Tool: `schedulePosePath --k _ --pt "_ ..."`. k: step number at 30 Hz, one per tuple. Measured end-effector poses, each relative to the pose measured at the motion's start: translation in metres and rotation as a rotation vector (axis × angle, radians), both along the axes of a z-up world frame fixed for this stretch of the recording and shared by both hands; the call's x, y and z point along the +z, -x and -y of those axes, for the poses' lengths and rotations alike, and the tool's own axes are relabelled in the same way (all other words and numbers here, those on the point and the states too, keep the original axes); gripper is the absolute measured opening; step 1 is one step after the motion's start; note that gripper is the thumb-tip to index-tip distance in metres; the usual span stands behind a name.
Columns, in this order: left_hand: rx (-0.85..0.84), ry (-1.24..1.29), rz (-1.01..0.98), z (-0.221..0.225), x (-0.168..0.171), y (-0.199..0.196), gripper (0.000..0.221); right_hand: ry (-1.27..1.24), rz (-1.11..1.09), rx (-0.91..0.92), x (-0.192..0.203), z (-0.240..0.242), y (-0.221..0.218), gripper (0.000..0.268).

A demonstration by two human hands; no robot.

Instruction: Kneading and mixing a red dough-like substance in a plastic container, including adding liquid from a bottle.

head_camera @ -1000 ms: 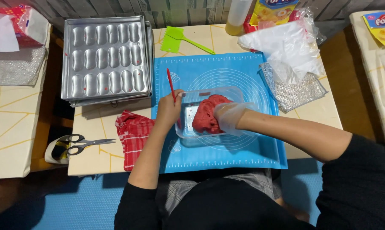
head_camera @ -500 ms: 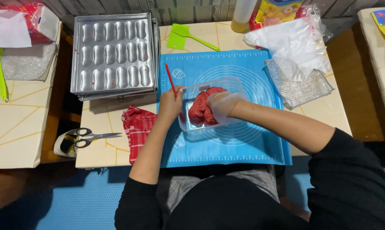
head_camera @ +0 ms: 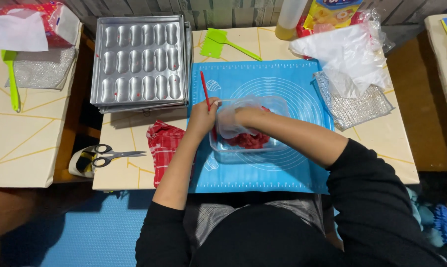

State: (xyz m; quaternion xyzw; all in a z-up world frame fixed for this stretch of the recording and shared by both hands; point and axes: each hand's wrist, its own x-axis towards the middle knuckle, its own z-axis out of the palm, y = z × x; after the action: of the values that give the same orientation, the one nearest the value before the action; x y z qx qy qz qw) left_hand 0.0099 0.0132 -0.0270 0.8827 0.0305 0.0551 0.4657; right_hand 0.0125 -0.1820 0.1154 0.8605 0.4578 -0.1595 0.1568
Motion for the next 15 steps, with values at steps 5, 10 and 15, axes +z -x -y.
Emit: schedulePosePath --k 5,10,15 --pt "-0.065 -0.017 -0.008 0.005 0.009 0.006 0.024 -0.004 0.014 -0.020 0.002 0.003 0.007 0.017" --pt "-0.130 -0.015 0.010 0.007 0.010 0.005 0.025 -0.006 0.023 -0.059 0.001 0.016 0.014 0.019" --pt "-0.080 0.003 -0.015 0.008 0.011 0.010 0.027 -0.012 0.037 -0.103 0.001 0.028 0.019 0.022"
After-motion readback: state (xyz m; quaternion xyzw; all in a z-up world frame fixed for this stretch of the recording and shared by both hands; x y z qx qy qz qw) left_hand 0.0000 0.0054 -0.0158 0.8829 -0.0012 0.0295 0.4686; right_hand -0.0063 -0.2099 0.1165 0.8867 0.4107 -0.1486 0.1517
